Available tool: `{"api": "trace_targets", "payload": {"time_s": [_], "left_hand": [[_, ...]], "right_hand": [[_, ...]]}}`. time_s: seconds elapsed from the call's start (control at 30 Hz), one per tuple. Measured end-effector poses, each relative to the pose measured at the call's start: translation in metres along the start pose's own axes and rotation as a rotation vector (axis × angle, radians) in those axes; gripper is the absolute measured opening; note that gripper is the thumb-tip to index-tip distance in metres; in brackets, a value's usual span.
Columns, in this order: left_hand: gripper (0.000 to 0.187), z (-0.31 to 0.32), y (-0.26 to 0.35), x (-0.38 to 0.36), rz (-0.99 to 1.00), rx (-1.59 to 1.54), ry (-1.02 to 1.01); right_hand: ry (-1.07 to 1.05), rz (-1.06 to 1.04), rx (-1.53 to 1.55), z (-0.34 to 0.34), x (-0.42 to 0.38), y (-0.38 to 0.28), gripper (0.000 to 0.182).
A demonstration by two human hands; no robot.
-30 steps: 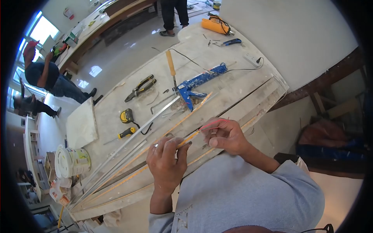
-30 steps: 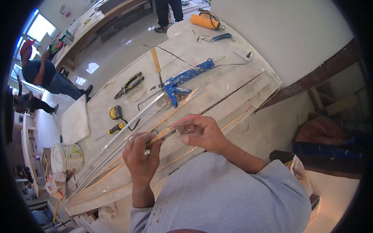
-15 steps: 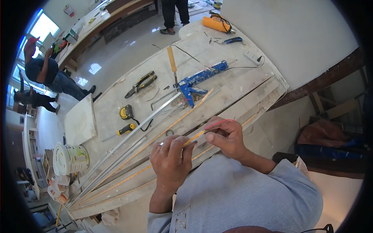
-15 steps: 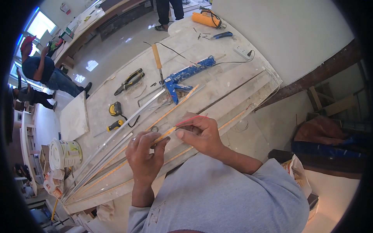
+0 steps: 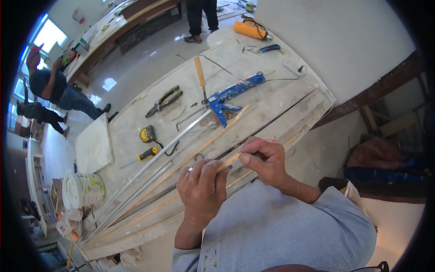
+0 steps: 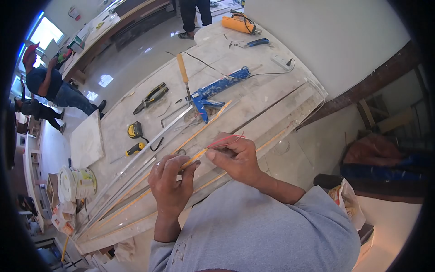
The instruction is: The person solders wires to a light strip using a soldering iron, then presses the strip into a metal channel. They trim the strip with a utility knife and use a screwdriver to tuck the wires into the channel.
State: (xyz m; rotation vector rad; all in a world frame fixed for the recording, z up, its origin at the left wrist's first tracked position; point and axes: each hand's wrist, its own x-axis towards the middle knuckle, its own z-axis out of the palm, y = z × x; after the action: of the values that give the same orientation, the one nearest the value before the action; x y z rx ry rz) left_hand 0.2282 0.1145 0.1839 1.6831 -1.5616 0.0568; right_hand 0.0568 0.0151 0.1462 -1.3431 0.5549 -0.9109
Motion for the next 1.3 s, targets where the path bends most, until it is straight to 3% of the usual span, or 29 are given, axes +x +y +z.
{"api": "trace_targets", "payload": {"time_s": [0.1, 0.23, 0.33, 0.63, 0.8, 1.3], "left_hand": [[0.027, -0.001, 0.000, 0.001, 0.007, 0.001, 0.004], [0.027, -0.001, 0.000, -0.001, 0.012, 0.005, 0.001], [0.027, -0.001, 0.001, -0.001, 0.014, 0.002, 0.005], [0.026, -0.002, 0.004, -0.003, 0.037, -0.002, 0.019], [0.020, -0.002, 0.004, -0.008, 0.028, 0.023, -0.021], [0.022, 0.000, 0.001, -0.008, 0.047, 0.010, -0.011]], "right_hand": [[-0.024, -0.019, 0.142, -0.004, -0.001, 0.002, 0.021], [-0.026, -0.027, 0.113, -0.016, -0.002, 0.006, 0.034], [-0.134, -0.047, 0.129, -0.021, 0.001, 0.005, 0.030], [0.022, 0.026, 0.092, 0.002, 0.005, -0.009, 0.025], [0.008, 0.004, 0.009, 0.000, 0.005, -0.006, 0.011], [0.136, -0.002, 0.032, 0.013, 0.004, -0.005, 0.011]]}}
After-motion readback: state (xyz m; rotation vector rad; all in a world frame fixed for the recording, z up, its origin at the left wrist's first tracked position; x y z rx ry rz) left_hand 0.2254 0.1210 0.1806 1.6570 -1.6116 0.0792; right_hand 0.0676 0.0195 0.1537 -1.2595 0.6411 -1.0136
